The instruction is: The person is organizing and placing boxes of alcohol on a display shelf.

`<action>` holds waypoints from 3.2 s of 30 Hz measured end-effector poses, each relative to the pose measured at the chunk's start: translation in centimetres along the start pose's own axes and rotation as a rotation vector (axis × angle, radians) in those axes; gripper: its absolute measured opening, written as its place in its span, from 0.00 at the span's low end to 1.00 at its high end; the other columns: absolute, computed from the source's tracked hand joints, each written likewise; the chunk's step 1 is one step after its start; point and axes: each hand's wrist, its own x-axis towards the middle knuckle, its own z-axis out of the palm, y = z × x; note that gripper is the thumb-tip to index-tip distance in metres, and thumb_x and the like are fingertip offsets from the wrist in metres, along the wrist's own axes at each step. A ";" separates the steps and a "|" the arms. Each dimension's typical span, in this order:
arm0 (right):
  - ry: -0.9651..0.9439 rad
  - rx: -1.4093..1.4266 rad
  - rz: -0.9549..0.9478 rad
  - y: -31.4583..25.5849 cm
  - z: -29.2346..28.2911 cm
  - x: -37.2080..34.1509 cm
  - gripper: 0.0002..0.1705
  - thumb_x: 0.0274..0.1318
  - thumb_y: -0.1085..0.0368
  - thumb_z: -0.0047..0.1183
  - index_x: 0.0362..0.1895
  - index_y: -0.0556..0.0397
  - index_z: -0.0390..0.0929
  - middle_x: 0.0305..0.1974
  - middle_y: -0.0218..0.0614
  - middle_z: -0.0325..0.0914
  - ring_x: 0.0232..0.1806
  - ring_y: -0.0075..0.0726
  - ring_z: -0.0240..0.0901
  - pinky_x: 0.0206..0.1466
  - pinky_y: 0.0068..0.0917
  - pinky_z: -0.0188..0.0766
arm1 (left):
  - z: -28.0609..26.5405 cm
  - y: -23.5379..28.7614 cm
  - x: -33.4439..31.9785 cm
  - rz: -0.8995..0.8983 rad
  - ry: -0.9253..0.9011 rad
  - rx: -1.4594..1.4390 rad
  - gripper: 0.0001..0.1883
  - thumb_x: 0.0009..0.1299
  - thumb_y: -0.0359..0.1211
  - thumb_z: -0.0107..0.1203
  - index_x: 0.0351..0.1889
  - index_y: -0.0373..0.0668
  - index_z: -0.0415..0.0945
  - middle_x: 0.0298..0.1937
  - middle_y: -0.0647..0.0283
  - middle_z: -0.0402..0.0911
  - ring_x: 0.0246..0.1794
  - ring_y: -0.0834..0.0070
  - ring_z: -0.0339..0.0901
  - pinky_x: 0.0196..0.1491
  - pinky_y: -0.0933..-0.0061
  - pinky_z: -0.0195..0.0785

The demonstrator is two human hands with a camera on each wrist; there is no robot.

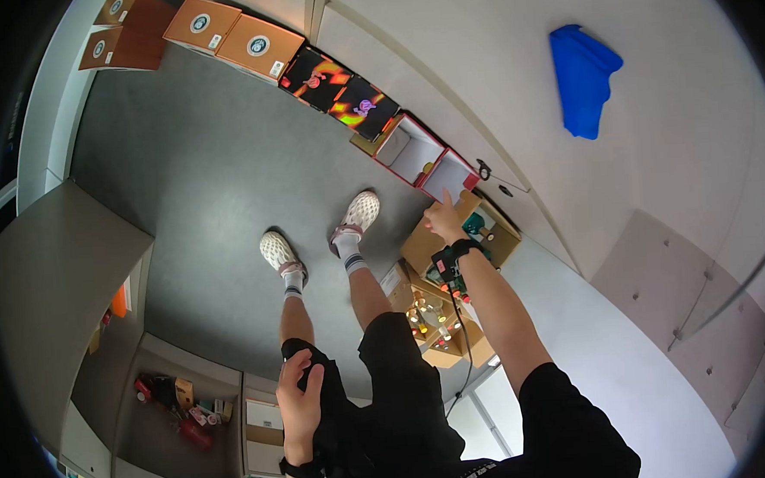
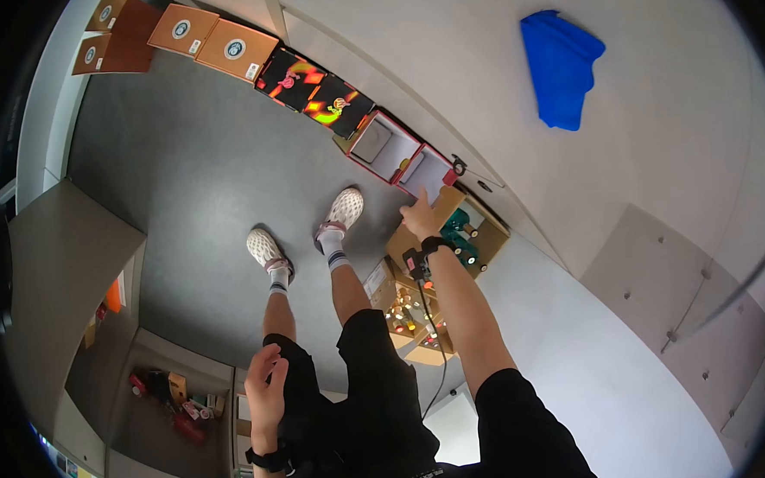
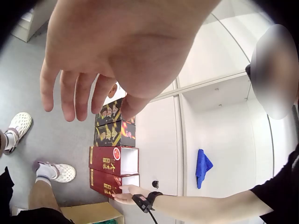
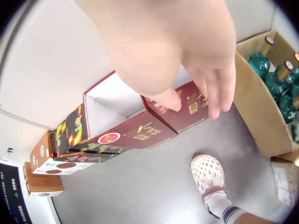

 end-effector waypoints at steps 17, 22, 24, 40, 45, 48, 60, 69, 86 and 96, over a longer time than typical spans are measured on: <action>0.485 -0.351 -0.199 1.5 1.5 -1.0 0.17 0.65 0.55 0.46 0.47 0.52 0.77 0.41 0.47 0.82 0.46 0.56 0.77 0.49 0.43 0.71 | -2.9 -1.7 0.6 -0.030 0.051 -0.016 0.15 0.68 0.32 0.58 0.52 0.37 0.76 0.49 0.58 0.80 0.49 0.67 0.77 0.54 0.68 0.67; 0.500 -0.328 -0.096 1.8 2.0 -6.6 0.18 0.65 0.50 0.45 0.49 0.44 0.77 0.45 0.47 0.81 0.51 0.59 0.75 0.57 0.59 0.62 | -4.9 -0.9 -0.5 0.059 0.037 -0.047 0.15 0.68 0.32 0.58 0.52 0.37 0.76 0.49 0.57 0.80 0.49 0.67 0.77 0.53 0.67 0.68; 0.489 -0.301 -0.058 1.1 2.2 -9.8 0.18 0.65 0.48 0.44 0.51 0.39 0.76 0.47 0.45 0.81 0.54 0.60 0.74 0.61 0.74 0.50 | -6.0 -0.4 -1.1 0.132 0.040 -0.057 0.15 0.68 0.31 0.58 0.52 0.36 0.76 0.49 0.57 0.80 0.49 0.66 0.77 0.53 0.67 0.68; 0.574 -0.203 -0.547 -8.6 0.4 -41.4 0.20 0.59 0.46 0.54 0.48 0.43 0.81 0.40 0.38 0.83 0.53 0.53 0.73 0.65 0.68 0.45 | -15.1 8.0 -9.7 0.609 0.049 -0.003 0.25 0.63 0.41 0.65 0.54 0.37 0.76 0.48 0.51 0.81 0.49 0.60 0.80 0.52 0.63 0.72; 0.492 0.062 -0.849 -13.7 -0.8 -47.9 0.14 0.61 0.61 0.57 0.46 0.56 0.78 0.37 0.41 0.84 0.41 0.36 0.81 0.48 0.29 0.72 | -17.7 9.8 -12.3 0.728 0.033 0.095 0.30 0.62 0.43 0.66 0.57 0.36 0.73 0.54 0.50 0.78 0.52 0.58 0.78 0.54 0.62 0.71; 0.449 0.224 -0.947 -16.9 -0.8 -50.8 0.16 0.59 0.59 0.59 0.46 0.57 0.79 0.35 0.43 0.84 0.38 0.41 0.82 0.47 0.31 0.72 | -19.4 10.9 -13.3 0.800 0.051 0.122 0.34 0.60 0.44 0.68 0.60 0.37 0.70 0.56 0.48 0.76 0.56 0.55 0.75 0.58 0.59 0.69; -0.009 0.341 -1.161 -27.6 -3.7 -60.1 0.14 0.65 0.66 0.53 0.50 0.61 0.74 0.34 0.38 0.83 0.38 0.26 0.81 0.39 0.22 0.73 | -25.2 14.3 -11.1 0.967 0.344 0.149 0.53 0.49 0.44 0.76 0.69 0.35 0.55 0.65 0.40 0.62 0.66 0.44 0.59 0.66 0.52 0.59; -0.216 0.272 -1.371 -38.8 -3.9 -61.7 0.13 0.65 0.68 0.54 0.51 0.60 0.75 0.38 0.36 0.80 0.36 0.25 0.80 0.40 0.24 0.73 | -31.7 18.3 -7.3 0.926 -0.026 -0.480 0.66 0.50 0.47 0.77 0.76 0.37 0.36 0.71 0.45 0.55 0.69 0.56 0.59 0.67 0.57 0.58; -0.357 0.531 -1.684 -53.9 -4.3 -66.7 0.45 0.53 0.71 0.64 0.72 0.53 0.55 0.52 0.36 0.71 0.55 0.37 0.72 0.65 0.33 0.63 | -40.6 34.4 0.3 0.744 -0.129 -0.603 0.43 0.75 0.56 0.45 0.78 0.50 0.33 0.73 0.52 0.55 0.64 0.58 0.67 0.56 0.59 0.70; 0.157 0.227 -1.582 -63.1 2.9 -66.6 0.58 0.48 0.55 0.70 0.76 0.50 0.45 0.76 0.51 0.38 0.77 0.52 0.42 0.74 0.37 0.49 | -50.2 41.8 10.4 0.706 -0.434 -0.322 0.40 0.77 0.53 0.44 0.78 0.50 0.35 0.72 0.53 0.56 0.63 0.60 0.68 0.55 0.61 0.71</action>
